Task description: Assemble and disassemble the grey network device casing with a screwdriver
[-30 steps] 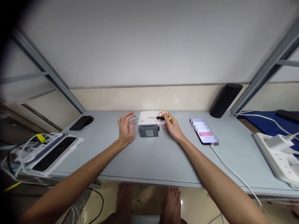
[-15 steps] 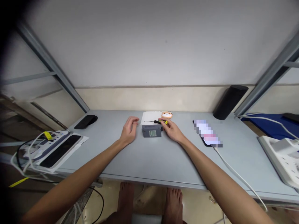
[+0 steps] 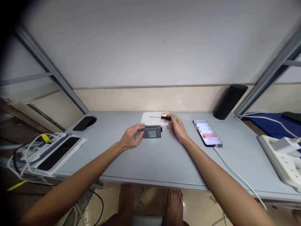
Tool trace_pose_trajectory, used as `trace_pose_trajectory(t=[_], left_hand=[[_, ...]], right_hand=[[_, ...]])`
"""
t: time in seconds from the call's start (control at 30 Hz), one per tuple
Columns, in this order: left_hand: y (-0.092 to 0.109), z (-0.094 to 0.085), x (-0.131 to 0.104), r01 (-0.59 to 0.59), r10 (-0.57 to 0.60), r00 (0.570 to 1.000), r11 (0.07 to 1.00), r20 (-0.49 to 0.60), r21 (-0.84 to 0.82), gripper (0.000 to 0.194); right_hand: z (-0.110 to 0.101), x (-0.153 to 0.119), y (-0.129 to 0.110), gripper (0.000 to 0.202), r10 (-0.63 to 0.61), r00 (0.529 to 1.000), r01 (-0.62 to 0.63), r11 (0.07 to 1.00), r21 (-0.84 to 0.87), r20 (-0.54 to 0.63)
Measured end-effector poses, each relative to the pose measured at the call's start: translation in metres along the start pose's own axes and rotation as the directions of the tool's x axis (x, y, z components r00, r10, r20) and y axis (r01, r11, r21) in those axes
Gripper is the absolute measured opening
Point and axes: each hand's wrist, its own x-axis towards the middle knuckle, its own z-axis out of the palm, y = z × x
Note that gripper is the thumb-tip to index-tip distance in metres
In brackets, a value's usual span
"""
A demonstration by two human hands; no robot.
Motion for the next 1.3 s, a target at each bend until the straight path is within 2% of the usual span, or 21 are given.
trace_pose_trajectory(t=[0.13,0.4,0.67,0.87,0.97,1.1,1.17,1.3], left_hand=[[0.001,-0.002,0.0,0.149,-0.148,0.989,0.986,0.02,-0.072,0.016],[0.001,-0.009,0.007,0.437,-0.413,0.898,0.876,0.15,-0.203,0.024],[0.001,-0.005,0.01,0.557,-0.502,0.825,0.8,0.261,-0.222,0.02],[0.003,-0.002,0.008,0.572,-0.513,0.816,0.786,0.267,-0.235,0.025],[0.002,-0.004,0.009,0.564,-0.499,0.821,0.784,0.275,-0.259,0.039],[-0.003,-0.013,0.01,0.541,-0.404,0.821,0.775,0.403,-0.326,0.088],[-0.005,-0.017,0.011,0.544,-0.374,0.813,0.761,0.447,-0.353,0.105],[-0.006,-0.02,0.011,0.563,-0.367,0.792,0.748,0.487,-0.352,0.113]], right_hand=[[-0.001,0.003,-0.005,0.025,0.056,0.998,-0.056,0.984,0.171,0.007],[-0.002,-0.001,-0.01,0.028,0.11,0.994,-0.108,0.976,0.191,0.001],[0.001,-0.001,-0.009,0.027,0.121,0.993,-0.117,0.977,0.176,-0.013],[-0.001,0.001,-0.006,0.029,0.116,0.993,-0.114,0.981,0.154,-0.004],[-0.003,0.002,-0.006,0.029,0.114,0.994,-0.113,0.981,0.157,0.005],[-0.003,0.002,-0.006,0.029,0.136,0.991,-0.135,0.973,0.187,0.006],[-0.003,0.002,-0.006,0.029,0.144,0.99,-0.142,0.967,0.21,0.003],[-0.003,0.004,-0.006,0.029,0.144,0.99,-0.139,0.961,0.238,-0.004]])
